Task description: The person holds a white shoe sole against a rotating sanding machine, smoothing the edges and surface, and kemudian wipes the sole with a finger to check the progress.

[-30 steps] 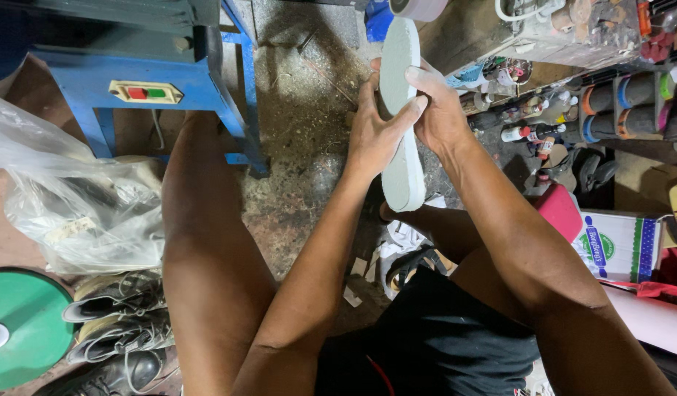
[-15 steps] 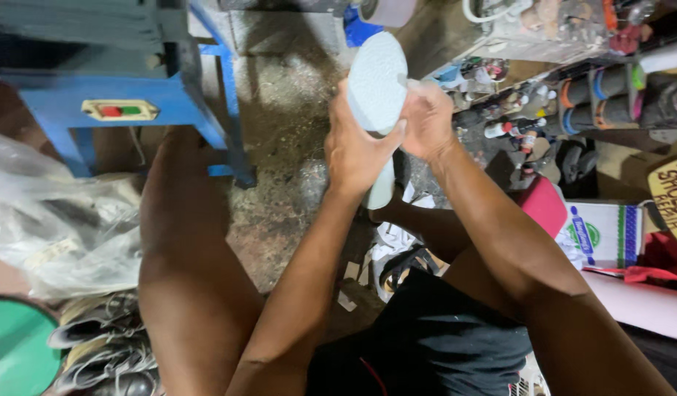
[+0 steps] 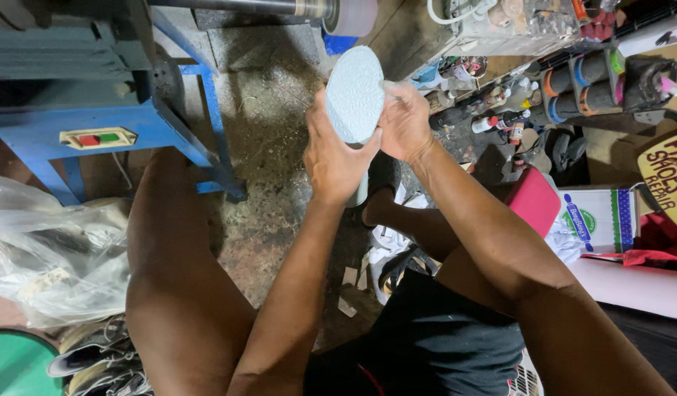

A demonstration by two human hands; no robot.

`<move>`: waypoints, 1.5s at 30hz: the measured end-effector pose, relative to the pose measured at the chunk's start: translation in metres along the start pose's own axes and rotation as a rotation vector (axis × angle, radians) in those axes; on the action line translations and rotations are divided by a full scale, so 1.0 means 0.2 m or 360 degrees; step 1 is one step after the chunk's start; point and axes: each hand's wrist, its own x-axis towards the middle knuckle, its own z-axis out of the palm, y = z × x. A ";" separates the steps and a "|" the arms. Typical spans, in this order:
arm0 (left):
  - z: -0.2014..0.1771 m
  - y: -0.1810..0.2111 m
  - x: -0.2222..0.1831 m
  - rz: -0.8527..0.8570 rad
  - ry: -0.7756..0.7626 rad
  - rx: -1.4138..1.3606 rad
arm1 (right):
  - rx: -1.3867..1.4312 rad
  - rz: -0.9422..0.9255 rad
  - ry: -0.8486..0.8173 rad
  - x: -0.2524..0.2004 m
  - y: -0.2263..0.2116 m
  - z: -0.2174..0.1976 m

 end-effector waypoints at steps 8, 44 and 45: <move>-0.03 -0.04 -0.01 0.0132 -0.0049 -0.0259 | 0.0046 0.0004 -0.0064 0.00 0.00 0.00; 0.04 -0.08 0.23 -0.0403 -0.0184 -0.0928 | -0.0397 0.0090 0.0292 0.22 -0.02 0.14; 0.03 -0.08 0.23 -0.0424 -0.0202 -0.0906 | -0.0392 0.0093 0.0293 0.22 -0.02 0.14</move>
